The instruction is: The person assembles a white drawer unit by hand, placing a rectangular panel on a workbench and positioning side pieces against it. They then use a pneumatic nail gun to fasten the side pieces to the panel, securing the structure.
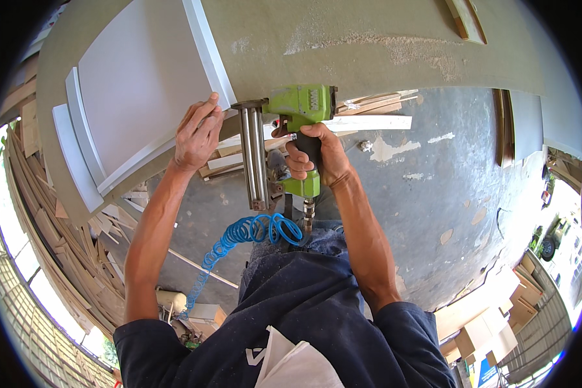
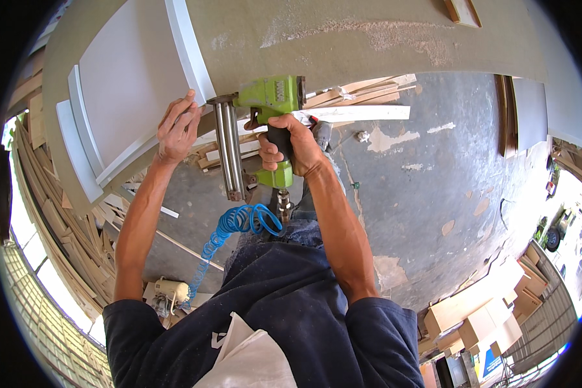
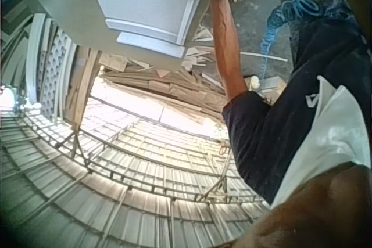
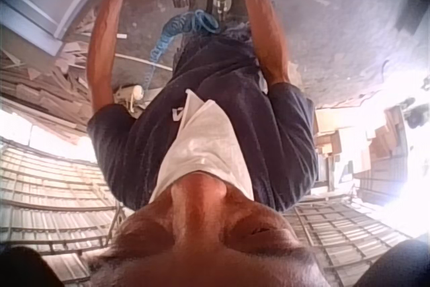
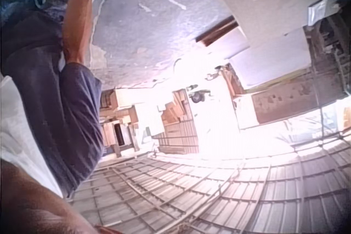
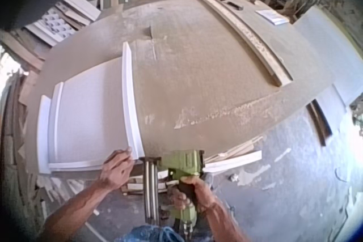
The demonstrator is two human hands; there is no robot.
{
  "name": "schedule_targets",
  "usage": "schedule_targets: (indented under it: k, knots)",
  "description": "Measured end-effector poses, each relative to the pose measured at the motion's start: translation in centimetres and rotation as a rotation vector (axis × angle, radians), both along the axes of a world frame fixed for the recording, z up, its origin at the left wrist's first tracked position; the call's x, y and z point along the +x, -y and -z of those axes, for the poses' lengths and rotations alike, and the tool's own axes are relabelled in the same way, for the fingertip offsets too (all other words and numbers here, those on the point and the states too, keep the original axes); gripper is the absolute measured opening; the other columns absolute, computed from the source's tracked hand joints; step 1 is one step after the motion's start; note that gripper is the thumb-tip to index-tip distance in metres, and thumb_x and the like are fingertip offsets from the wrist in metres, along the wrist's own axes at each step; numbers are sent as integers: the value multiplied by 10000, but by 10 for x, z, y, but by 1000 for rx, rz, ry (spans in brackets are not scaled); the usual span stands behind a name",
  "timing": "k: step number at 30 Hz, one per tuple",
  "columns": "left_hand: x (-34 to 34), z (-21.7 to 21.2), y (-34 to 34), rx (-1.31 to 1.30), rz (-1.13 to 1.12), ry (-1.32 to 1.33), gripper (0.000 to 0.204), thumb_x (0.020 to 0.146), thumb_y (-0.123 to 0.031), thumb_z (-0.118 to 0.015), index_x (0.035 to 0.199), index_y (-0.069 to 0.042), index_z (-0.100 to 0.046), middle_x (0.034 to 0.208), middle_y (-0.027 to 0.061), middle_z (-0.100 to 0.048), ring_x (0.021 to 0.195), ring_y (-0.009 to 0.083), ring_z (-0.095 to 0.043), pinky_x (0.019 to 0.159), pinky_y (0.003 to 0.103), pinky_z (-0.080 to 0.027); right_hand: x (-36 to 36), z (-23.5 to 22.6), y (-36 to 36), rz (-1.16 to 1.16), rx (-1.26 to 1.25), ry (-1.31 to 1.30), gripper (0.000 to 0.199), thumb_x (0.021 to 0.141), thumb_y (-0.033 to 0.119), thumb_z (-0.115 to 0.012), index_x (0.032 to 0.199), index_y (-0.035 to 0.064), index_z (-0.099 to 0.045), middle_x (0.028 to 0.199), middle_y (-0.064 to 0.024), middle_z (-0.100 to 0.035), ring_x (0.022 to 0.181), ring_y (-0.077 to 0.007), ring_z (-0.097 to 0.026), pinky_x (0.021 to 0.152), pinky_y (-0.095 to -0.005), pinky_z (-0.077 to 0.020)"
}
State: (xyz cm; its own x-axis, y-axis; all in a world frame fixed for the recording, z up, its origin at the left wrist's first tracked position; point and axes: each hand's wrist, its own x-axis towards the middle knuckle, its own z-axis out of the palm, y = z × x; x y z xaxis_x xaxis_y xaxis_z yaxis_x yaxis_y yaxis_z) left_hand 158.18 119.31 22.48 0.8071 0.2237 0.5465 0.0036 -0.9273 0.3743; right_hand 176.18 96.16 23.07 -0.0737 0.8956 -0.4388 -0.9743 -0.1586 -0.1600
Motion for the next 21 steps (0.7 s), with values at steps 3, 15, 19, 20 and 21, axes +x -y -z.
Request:
schedule_targets:
  k: [3,15,19,20,21]
  knots:
    - [0,-1,1,-2,2,0,192,814,132,-753,978,90,-664,1288,157,-677,896,300,-683,740,377,-602,2,-2,0,-11,11,-4,498,964,348,-497,1248,-54,-572,591,-14,-471,459,-110,-402,480,-316,-386]
    - [2,-6,3,-55,-23,-14,181,814,127,-755,937,71,-634,1213,182,-699,881,303,-687,751,383,-594,10,-7,-3,-67,-36,9,339,970,325,-469,1038,22,-606,579,-18,-473,467,-121,-390,480,-331,-385]
    - [2,-6,3,-63,-29,-29,192,809,128,-756,937,70,-624,1204,180,-699,888,307,-687,762,385,-593,11,-10,-4,-72,-46,3,322,971,316,-467,1020,30,-608,575,-16,-474,466,-121,-392,478,-330,-385]
    - [2,-6,4,-63,-29,-30,193,810,129,-754,939,69,-624,1206,179,-698,888,307,-685,764,385,-593,11,-9,-4,-74,-52,11,329,971,316,-467,1027,25,-609,574,-14,-472,466,-121,-392,477,-330,-385]
    - [2,-6,4,-64,-28,-31,194,810,130,-753,941,69,-623,1207,178,-697,889,307,-684,765,385,-592,11,-9,-4,-77,-58,19,335,970,315,-467,1034,19,-611,573,-13,-470,466,-120,-392,476,-330,-384]
